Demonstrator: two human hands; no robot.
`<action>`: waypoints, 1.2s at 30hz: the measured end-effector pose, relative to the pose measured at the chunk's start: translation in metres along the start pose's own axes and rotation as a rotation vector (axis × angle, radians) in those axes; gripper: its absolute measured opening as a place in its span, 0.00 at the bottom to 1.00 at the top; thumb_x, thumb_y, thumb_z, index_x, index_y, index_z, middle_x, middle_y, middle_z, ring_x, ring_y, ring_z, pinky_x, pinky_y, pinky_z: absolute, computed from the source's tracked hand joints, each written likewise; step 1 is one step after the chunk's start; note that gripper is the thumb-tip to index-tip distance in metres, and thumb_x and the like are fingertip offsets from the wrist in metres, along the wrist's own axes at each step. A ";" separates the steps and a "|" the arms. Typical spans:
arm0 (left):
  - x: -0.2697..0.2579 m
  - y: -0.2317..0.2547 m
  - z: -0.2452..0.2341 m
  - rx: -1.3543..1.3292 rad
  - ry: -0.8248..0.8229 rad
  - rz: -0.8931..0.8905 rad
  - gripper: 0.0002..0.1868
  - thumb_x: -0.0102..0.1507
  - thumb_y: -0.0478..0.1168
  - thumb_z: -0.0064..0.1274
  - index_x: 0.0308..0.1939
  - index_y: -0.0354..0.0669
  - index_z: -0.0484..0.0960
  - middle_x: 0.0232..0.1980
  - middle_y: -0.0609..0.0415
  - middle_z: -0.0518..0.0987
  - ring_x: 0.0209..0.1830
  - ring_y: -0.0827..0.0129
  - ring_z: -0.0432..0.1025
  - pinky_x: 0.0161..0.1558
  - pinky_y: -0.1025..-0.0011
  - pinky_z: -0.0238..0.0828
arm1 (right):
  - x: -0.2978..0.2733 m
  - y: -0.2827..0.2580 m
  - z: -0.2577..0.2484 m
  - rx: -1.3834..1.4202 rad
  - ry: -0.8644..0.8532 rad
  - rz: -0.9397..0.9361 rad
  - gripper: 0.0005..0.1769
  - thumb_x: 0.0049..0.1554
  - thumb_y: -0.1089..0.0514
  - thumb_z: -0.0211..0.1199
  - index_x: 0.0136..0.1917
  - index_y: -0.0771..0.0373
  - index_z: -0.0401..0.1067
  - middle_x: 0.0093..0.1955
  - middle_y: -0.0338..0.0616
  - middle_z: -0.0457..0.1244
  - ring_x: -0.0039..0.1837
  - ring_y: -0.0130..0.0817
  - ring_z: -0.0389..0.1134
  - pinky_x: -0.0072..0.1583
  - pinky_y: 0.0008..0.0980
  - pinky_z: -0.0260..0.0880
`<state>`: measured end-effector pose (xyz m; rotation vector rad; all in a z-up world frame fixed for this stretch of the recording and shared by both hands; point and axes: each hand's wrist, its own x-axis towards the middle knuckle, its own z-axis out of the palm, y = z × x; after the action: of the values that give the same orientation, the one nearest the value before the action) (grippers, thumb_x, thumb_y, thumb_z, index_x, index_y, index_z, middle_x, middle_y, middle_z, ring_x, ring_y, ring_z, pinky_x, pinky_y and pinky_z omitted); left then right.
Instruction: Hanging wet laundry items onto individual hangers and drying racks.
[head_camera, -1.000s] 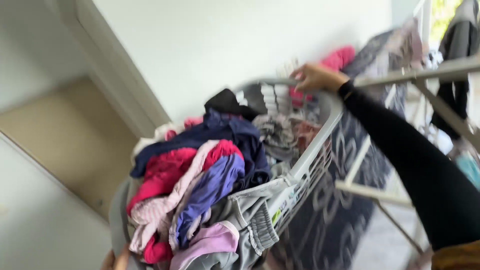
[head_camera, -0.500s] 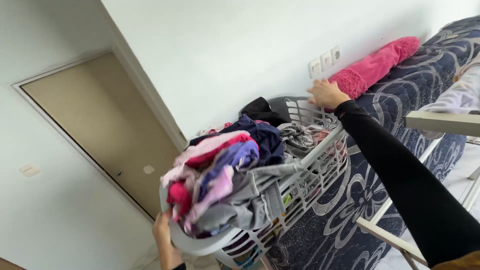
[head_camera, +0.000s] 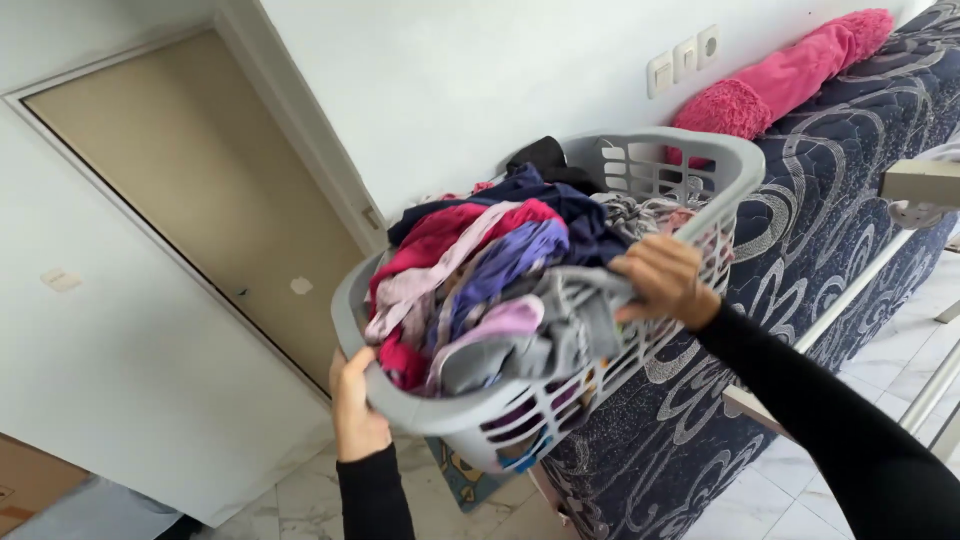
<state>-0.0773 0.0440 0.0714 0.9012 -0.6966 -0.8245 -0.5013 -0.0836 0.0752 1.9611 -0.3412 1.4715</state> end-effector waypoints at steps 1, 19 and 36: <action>0.004 0.004 0.008 0.030 -0.073 0.091 0.14 0.65 0.35 0.52 0.54 0.37 0.75 0.42 0.54 0.71 0.36 0.68 0.67 0.36 0.66 0.63 | 0.006 0.020 0.005 -0.010 0.102 -0.087 0.40 0.57 0.25 0.51 0.40 0.67 0.74 0.31 0.45 0.61 0.35 0.42 0.64 0.38 0.39 0.64; 0.058 -0.036 0.104 0.885 -0.127 0.209 0.22 0.62 0.47 0.56 0.45 0.26 0.79 0.41 0.41 0.83 0.41 0.60 0.77 0.48 0.59 0.72 | -0.026 0.081 -0.035 -0.085 0.017 0.070 0.42 0.58 0.22 0.48 0.44 0.66 0.70 0.37 0.48 0.61 0.41 0.47 0.66 0.44 0.44 0.64; -0.040 -0.026 0.207 1.268 -0.732 0.578 0.43 0.64 0.70 0.38 0.74 0.47 0.65 0.80 0.46 0.58 0.80 0.47 0.50 0.71 0.38 0.43 | -0.030 0.058 -0.053 -0.113 -0.093 0.183 0.32 0.61 0.31 0.54 0.53 0.65 0.69 0.46 0.50 0.62 0.50 0.53 0.64 0.56 0.50 0.62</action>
<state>-0.2717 -0.0128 0.1352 1.3823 -2.1322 -0.0606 -0.5844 -0.0988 0.0753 1.9526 -0.6456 1.4418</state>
